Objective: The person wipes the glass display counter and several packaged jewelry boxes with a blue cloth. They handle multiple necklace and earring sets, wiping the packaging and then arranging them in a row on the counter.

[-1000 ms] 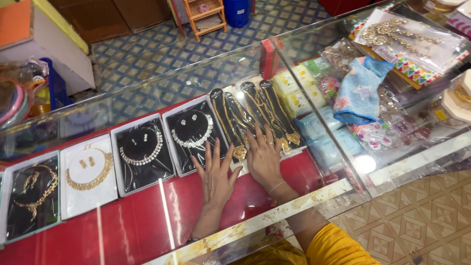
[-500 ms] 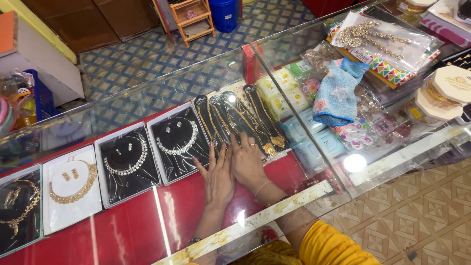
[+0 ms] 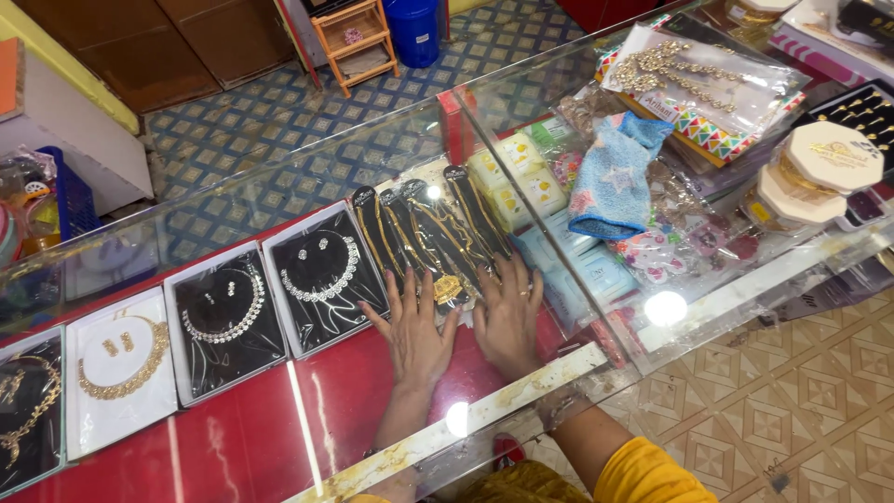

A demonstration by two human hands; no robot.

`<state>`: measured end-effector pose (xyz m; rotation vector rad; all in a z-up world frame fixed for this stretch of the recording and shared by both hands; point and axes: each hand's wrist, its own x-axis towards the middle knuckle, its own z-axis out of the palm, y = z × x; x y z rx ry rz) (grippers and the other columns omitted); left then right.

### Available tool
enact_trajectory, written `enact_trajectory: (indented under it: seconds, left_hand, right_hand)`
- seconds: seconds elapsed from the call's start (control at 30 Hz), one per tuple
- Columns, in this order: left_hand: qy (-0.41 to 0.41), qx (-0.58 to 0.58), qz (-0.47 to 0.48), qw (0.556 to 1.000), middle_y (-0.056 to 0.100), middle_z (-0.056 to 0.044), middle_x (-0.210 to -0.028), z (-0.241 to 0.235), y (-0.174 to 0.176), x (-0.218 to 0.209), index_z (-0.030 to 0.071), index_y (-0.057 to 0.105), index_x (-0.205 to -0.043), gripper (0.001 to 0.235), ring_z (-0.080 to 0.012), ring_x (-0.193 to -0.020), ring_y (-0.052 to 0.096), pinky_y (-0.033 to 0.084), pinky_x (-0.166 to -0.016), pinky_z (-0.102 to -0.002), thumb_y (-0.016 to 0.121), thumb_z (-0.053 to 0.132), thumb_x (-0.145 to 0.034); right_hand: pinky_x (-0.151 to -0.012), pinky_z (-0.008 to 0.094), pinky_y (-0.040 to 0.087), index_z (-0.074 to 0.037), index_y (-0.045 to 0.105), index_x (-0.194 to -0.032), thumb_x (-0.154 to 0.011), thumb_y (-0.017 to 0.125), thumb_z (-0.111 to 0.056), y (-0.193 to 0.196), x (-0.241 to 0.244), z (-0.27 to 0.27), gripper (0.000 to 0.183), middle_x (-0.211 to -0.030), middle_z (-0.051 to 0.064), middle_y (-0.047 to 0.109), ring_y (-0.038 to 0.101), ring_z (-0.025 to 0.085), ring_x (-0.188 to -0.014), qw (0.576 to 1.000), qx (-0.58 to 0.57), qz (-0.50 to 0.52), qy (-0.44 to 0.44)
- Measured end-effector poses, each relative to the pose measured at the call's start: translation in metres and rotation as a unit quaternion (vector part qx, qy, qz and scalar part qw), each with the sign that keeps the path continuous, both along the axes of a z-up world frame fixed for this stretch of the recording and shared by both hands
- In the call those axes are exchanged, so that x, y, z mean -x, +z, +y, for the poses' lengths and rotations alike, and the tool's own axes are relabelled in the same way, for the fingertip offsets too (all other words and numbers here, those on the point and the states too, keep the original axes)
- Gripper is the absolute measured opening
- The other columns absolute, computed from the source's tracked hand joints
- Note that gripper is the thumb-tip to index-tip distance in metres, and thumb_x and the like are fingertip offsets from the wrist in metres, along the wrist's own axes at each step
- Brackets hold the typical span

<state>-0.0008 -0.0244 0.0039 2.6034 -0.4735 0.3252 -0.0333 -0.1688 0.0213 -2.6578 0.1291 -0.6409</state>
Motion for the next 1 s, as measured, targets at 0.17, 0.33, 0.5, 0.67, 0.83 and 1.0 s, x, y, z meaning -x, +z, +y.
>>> enact_trajectory:
  seconds: [0.17,0.33,0.5,0.67,0.83,1.0]
  left_hand:
    - [0.034,-0.010,-0.012,0.999,0.038,-0.016,-0.162,-0.006,-0.015,-0.007,0.010,0.052,-0.148,0.055,-0.0361,-0.157,0.011,-0.016,-0.114,-0.073,0.052,0.038,-0.100]
    - [0.044,0.006,0.014,0.999,0.044,-0.013,-0.158,-0.003,-0.010,-0.008,0.014,0.060,-0.141,0.050,-0.0350,-0.157,0.014,-0.017,-0.115,-0.072,0.057,0.032,-0.095]
    - [0.046,0.019,0.046,0.998,0.042,-0.013,-0.159,-0.006,-0.007,-0.011,0.016,0.062,-0.136,0.047,-0.0346,-0.158,0.016,-0.017,-0.116,-0.071,0.061,0.037,-0.094]
    - [0.019,0.035,0.026,0.999,0.042,-0.013,-0.160,-0.003,-0.012,-0.011,0.017,0.057,-0.143,0.053,-0.0339,-0.155,0.019,-0.017,-0.114,-0.071,0.058,0.042,-0.097]
    - [0.009,0.026,0.031,0.999,0.039,-0.014,-0.161,-0.004,-0.012,-0.012,0.018,0.054,-0.147,0.051,-0.0325,-0.155,0.021,-0.016,-0.114,-0.071,0.053,0.040,-0.101]
    - [-0.003,0.015,0.030,0.999,0.037,-0.011,-0.162,-0.006,-0.011,-0.013,0.019,0.051,-0.150,0.052,-0.0329,-0.155,0.019,-0.015,-0.114,-0.071,0.051,0.038,-0.101]
  right_hand:
    - [-0.116,0.069,0.001,0.001,0.055,-0.141,-0.090,0.053,-0.026,-0.012,-0.003,0.006,0.058,-0.159,0.025,0.036,0.017,0.043,-0.151,0.999,0.026,0.027,0.039]
    - [-0.118,0.070,-0.001,0.004,0.046,-0.149,-0.101,0.045,-0.033,-0.017,-0.019,0.021,0.061,-0.160,0.025,0.031,0.013,0.045,-0.156,0.994,0.066,0.089,0.019]
    - [-0.117,0.071,0.002,-0.011,0.047,-0.150,-0.099,0.045,-0.030,-0.004,-0.009,0.021,0.055,-0.153,0.024,0.038,0.027,0.041,-0.146,0.995,0.008,0.093,0.037]
    - [-0.116,0.070,0.007,-0.010,0.048,-0.148,-0.098,0.048,-0.030,-0.005,-0.001,0.015,0.053,-0.145,0.025,0.044,0.036,0.039,-0.140,0.997,0.019,0.077,0.015]
    - [-0.116,0.069,0.009,-0.010,0.049,-0.149,-0.101,0.046,-0.031,-0.011,-0.014,0.014,0.053,-0.143,0.023,0.046,0.035,0.041,-0.138,0.997,0.033,0.072,-0.008]
    - [-0.119,0.069,0.007,-0.010,0.046,-0.150,-0.102,0.044,-0.032,-0.009,-0.016,0.011,0.053,-0.143,0.022,0.046,0.033,0.039,-0.141,0.994,0.022,0.110,-0.006]
